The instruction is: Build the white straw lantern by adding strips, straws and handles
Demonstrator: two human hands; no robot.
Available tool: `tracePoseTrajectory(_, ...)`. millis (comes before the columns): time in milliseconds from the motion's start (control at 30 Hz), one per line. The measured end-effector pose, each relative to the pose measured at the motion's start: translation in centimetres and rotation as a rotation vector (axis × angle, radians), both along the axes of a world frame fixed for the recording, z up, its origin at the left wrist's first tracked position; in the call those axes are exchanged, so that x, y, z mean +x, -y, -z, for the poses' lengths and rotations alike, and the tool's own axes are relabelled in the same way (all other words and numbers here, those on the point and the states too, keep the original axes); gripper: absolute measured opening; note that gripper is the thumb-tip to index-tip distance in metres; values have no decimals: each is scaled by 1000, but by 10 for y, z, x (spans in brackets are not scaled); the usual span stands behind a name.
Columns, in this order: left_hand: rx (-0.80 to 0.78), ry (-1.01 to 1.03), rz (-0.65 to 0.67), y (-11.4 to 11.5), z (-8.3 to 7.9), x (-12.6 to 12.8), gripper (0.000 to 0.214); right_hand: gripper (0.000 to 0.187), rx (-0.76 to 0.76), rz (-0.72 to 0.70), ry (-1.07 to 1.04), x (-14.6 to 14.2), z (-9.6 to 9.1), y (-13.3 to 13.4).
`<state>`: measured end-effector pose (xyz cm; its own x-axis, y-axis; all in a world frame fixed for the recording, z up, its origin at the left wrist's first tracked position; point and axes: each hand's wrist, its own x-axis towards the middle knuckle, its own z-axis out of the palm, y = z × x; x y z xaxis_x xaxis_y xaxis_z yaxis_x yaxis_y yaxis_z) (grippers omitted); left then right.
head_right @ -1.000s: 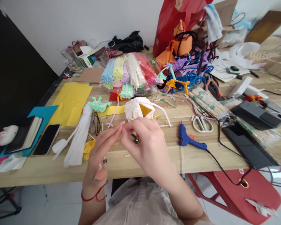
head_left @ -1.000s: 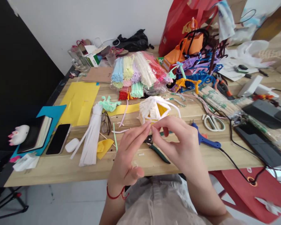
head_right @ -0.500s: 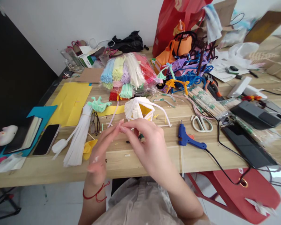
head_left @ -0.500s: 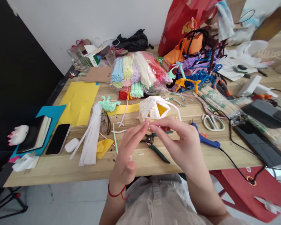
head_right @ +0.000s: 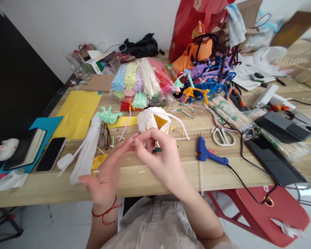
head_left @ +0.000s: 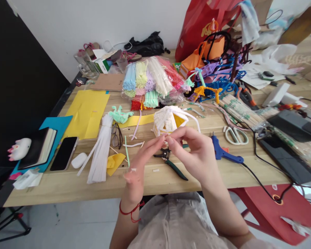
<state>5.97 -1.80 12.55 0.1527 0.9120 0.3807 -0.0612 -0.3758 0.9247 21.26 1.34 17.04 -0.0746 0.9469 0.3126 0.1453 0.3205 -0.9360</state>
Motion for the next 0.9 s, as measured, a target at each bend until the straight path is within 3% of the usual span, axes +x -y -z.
tracePoseTrajectory(167,-80,268,157,-1,0,3,96,11,-139,-83,-179,1,3,2)
tracePoseTrajectory(267,-88,267,167,-2,-4,2,96,10,-83,-47,-134,1,1,5)
tracePoseTrajectory(533,108,-136,-70,1,-8,5,86,17,142,25,124,2,-8,11)
tracePoseTrajectory(700,231,-400,-118,1,-6,3,79,12,217,122,272,-3,-10,10)
tracePoseTrajectory(800,193,-310,-109,2,-6,5,80,9,224,163,285,-6,-10,8)
tracePoseTrajectory(900,61,-72,-42,3,-6,7,84,10,148,140,208,-6,-8,7)
